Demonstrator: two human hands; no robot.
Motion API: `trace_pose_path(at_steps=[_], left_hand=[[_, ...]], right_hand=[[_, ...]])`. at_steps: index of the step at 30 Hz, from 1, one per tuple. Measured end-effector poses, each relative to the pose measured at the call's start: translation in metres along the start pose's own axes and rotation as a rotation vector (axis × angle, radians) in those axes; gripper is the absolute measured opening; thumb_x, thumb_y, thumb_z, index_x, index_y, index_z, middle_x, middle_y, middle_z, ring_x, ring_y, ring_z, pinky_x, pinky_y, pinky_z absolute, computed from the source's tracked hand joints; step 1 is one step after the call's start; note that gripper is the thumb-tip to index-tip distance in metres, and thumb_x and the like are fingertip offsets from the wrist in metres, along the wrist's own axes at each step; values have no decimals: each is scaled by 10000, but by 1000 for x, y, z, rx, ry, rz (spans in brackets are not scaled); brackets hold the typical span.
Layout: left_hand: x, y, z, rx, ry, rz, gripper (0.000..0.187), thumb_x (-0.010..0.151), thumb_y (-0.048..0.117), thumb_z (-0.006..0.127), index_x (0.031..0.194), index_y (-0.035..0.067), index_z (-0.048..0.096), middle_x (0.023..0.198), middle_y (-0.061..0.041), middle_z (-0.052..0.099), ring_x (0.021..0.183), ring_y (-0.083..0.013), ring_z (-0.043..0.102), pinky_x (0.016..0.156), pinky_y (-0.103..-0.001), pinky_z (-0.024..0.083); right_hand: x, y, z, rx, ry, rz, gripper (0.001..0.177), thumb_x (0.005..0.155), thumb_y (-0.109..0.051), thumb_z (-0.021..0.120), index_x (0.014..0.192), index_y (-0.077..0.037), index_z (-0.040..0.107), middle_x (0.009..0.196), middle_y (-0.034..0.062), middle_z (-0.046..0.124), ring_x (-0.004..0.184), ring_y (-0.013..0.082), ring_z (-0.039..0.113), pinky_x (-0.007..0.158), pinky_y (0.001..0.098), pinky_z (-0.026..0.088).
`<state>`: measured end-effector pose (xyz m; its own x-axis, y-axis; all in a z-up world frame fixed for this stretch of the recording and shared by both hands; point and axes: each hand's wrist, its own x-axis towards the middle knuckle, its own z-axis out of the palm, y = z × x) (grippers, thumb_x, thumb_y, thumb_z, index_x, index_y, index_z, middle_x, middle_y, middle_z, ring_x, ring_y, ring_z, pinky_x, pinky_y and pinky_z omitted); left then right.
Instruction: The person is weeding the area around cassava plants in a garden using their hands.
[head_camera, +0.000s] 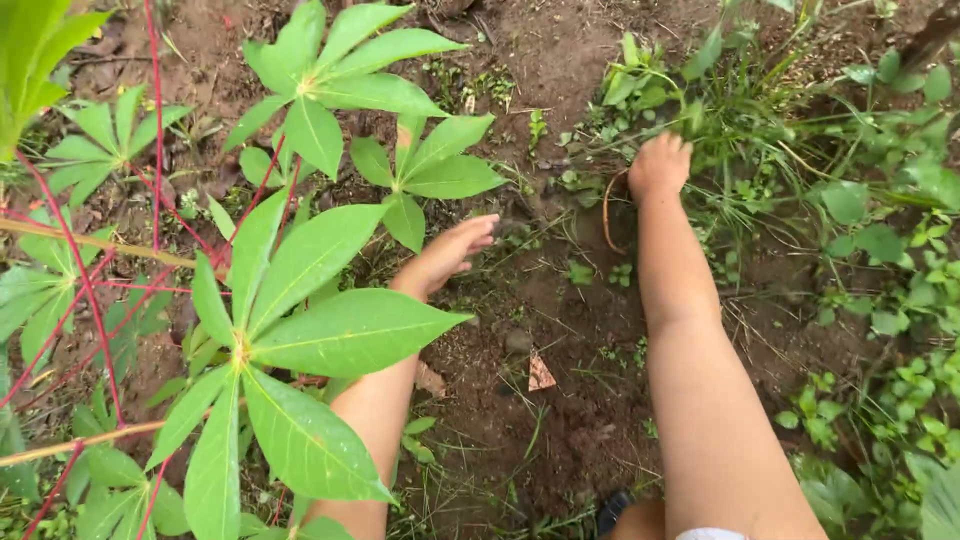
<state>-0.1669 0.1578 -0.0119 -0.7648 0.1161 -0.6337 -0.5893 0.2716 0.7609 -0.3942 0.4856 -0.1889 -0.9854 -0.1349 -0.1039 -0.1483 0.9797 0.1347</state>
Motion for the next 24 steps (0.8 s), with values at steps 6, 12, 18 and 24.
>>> trace_pose_path(at_steps=[6,12,18,24], left_hand=[[-6,1,5,121,31,-33,670,961,562,476,1565,277,410,1512,-77,557,1430,-227,474,1117,-495,397],[-8,-19,7,74,6,-47,701,963,555,491,1575,232,379,1546,-59,515,1443,-207,455,1116,-489,368],[-9,-10,14,-32,-14,-57,719,933,574,516,1574,271,396,1568,-64,489,1477,-214,402,1156,-499,299],[5,-4,39,-20,-63,-22,702,936,564,526,1570,296,393,1583,-89,475,1498,-269,375,1185,-545,295]], right_hand=[[13,-9,31,16,114,233,421,997,-236,519,1346,-15,601,1111,238,716,1048,374,649,955,521,467],[-16,-23,39,35,-33,146,308,1105,-208,455,1213,-54,699,994,136,771,907,317,720,754,487,525],[-162,-61,-12,43,-110,-262,214,1004,-207,493,1092,-78,640,887,85,744,807,249,742,766,488,541],[-142,0,-66,-172,-2,-140,298,1028,-238,479,1092,-70,716,1111,150,707,1058,314,672,858,484,515]])
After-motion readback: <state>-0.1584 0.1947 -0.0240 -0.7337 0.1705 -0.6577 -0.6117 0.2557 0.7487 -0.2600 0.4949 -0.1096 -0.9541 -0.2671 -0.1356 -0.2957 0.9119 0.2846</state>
